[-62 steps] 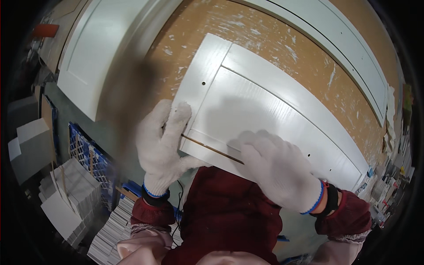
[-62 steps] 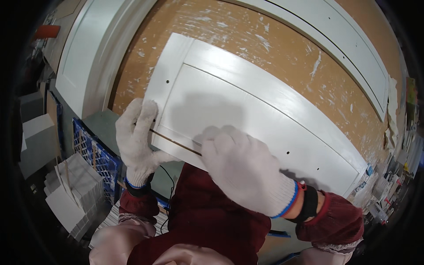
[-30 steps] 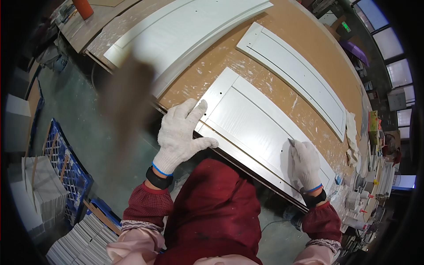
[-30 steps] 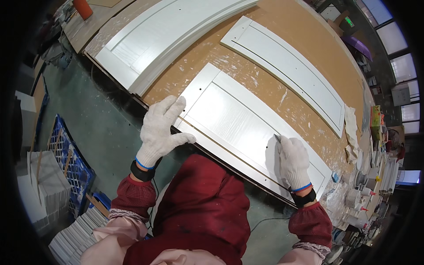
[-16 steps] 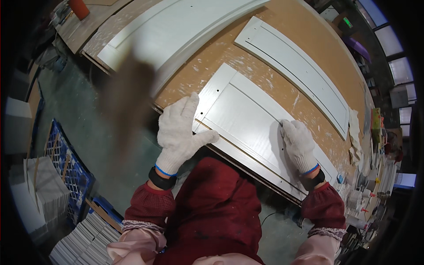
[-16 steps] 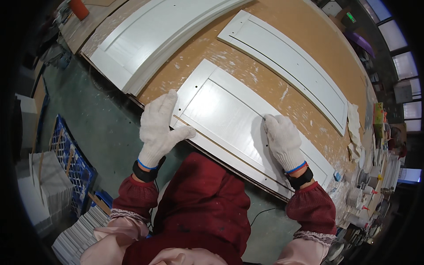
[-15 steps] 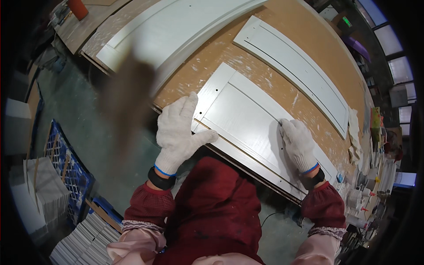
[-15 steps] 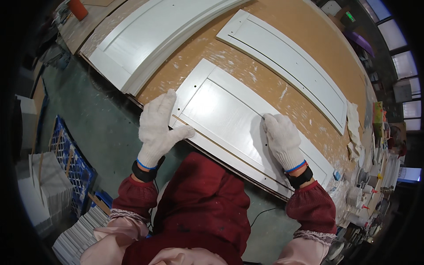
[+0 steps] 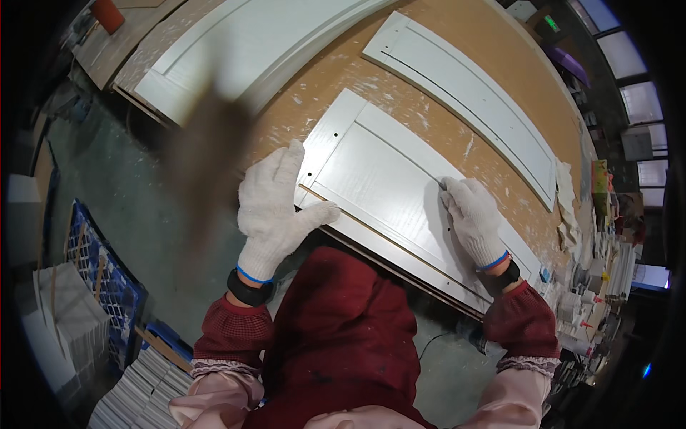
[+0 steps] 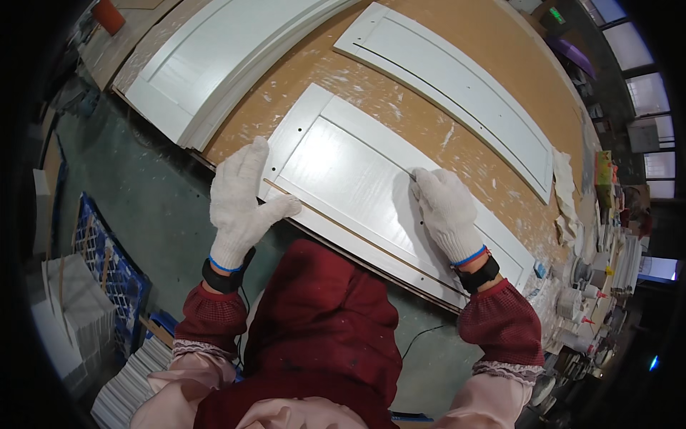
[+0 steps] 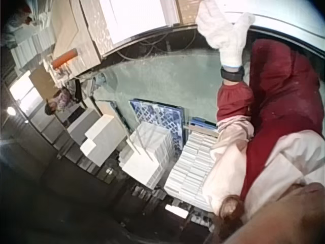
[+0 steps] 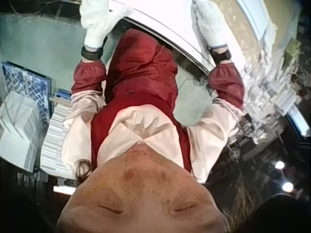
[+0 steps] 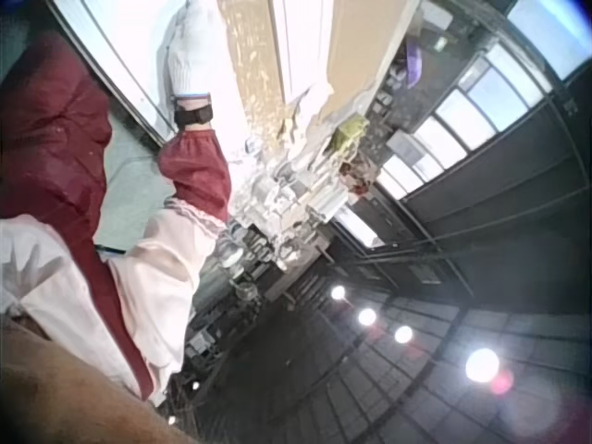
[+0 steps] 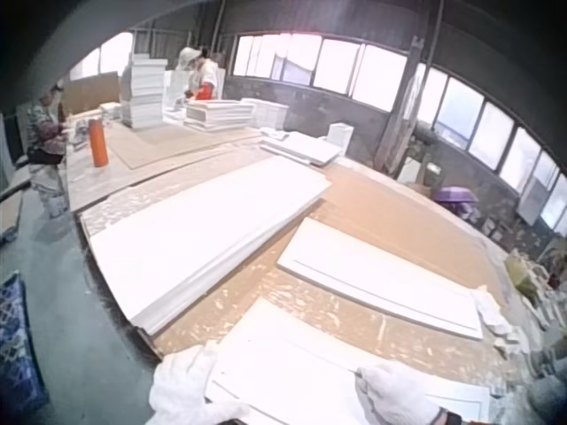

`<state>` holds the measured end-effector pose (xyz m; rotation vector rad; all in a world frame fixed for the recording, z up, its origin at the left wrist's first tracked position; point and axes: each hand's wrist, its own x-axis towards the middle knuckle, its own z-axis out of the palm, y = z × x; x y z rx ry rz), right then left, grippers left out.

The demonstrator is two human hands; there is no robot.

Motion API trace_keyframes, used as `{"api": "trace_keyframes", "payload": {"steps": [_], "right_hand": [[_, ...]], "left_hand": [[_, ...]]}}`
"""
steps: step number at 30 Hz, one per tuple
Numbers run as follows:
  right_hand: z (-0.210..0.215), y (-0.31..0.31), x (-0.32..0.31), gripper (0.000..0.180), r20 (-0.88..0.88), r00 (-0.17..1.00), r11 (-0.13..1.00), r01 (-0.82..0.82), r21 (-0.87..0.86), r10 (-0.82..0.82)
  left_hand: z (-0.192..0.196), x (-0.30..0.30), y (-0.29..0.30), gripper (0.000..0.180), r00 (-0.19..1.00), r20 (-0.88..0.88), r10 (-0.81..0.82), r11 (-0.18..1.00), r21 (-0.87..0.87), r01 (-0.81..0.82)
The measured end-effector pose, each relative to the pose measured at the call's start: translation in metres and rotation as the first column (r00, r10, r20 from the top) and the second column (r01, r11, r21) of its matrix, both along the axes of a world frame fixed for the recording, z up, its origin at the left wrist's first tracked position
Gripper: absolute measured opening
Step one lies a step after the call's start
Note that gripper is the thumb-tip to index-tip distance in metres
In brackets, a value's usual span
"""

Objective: Cleaning and performing touch-up work on white furniture panels at a workshop workbench.

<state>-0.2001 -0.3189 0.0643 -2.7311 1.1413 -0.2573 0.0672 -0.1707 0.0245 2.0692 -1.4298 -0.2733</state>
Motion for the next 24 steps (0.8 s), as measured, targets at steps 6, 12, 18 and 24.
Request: {"api": "trace_keyframes", "payload": {"steps": [6,12,18,24], "right_hand": [[-0.008,-0.008,0.03,0.02,-0.052,0.997,0.998,-0.057,-0.035,0.055],[-0.007,-0.012,0.026,0.02,-0.041,0.996,0.997,-0.08,0.015,0.081],[0.012,0.003,0.014,0.02,-0.082,0.995,0.987,0.073,0.143,-0.062],[0.0,0.004,-0.008,0.022,-0.029,1.0,1.0,-0.011,0.027,0.012]], "left_hand": [[-0.007,0.001,0.003,0.097,0.999,0.048,-0.005,0.999,-0.047,0.008],[-0.008,0.002,0.003,0.099,0.997,0.072,-0.012,0.999,-0.043,0.015],[-0.007,0.002,0.004,0.101,0.999,0.043,0.001,0.999,-0.039,0.001],[-0.014,0.002,0.003,0.1,0.998,0.068,-0.018,0.997,-0.07,0.023]]}}
